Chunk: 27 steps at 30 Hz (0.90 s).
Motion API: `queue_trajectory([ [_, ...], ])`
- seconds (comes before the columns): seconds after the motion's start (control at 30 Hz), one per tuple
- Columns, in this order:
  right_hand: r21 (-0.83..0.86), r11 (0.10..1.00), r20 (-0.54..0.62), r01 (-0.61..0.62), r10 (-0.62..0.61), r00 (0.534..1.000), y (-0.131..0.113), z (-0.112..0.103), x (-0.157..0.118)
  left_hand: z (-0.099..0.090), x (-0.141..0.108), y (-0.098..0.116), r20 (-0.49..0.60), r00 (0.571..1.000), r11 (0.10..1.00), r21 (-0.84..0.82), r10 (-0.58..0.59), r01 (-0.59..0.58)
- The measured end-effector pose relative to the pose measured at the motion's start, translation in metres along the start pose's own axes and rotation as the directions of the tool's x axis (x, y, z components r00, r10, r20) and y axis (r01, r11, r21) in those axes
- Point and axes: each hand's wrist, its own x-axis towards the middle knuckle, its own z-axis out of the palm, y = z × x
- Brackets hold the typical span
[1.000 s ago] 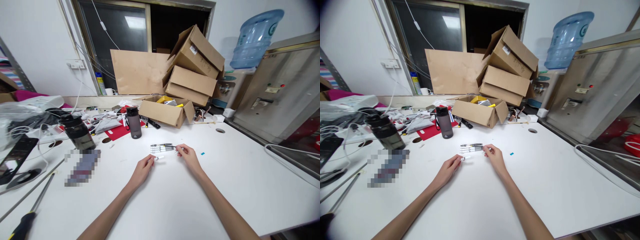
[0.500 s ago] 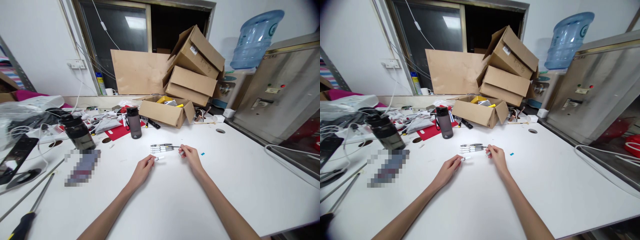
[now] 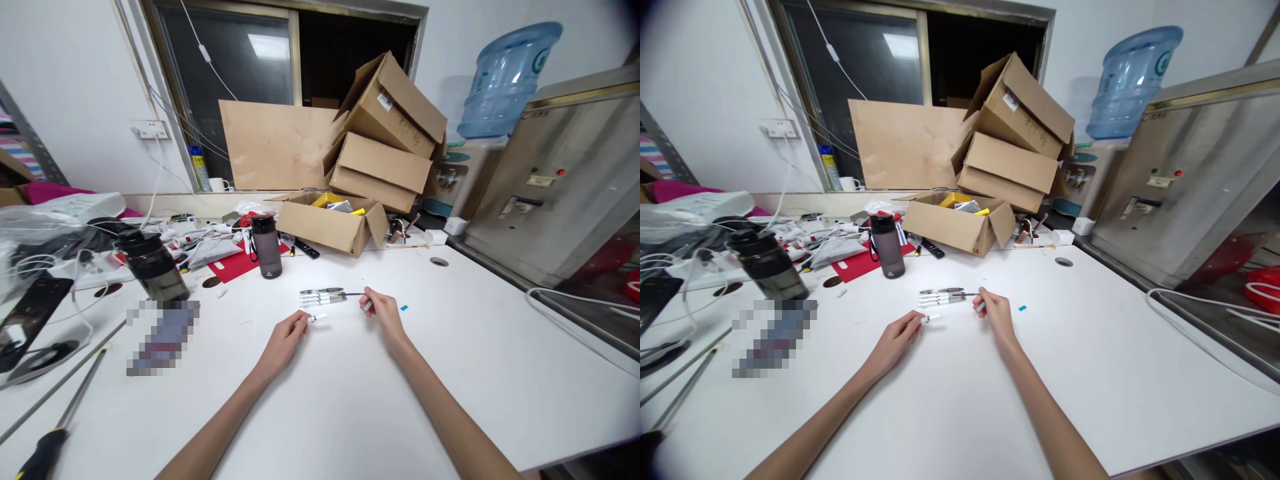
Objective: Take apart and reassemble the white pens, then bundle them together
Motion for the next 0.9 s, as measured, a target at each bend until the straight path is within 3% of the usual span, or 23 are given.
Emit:
queue_trajectory([
  [0.27, -0.013, 0.999, -0.051, 0.051, -0.051, 0.997, -0.0032, -0.0016, -0.0020, -0.0002, -0.0008, 0.0027, 0.001, 1.000, 1.000, 0.009, -0.002, 0.002],
  [0.9, -0.001, 0.996, -0.022, 0.089, -0.089, 0.996, 0.0006, -0.0003, 0.0015, -0.0002, -0.0004, 0.0021, -0.011, 1.000, 1.000, 0.017, 0.003, -0.002],
])
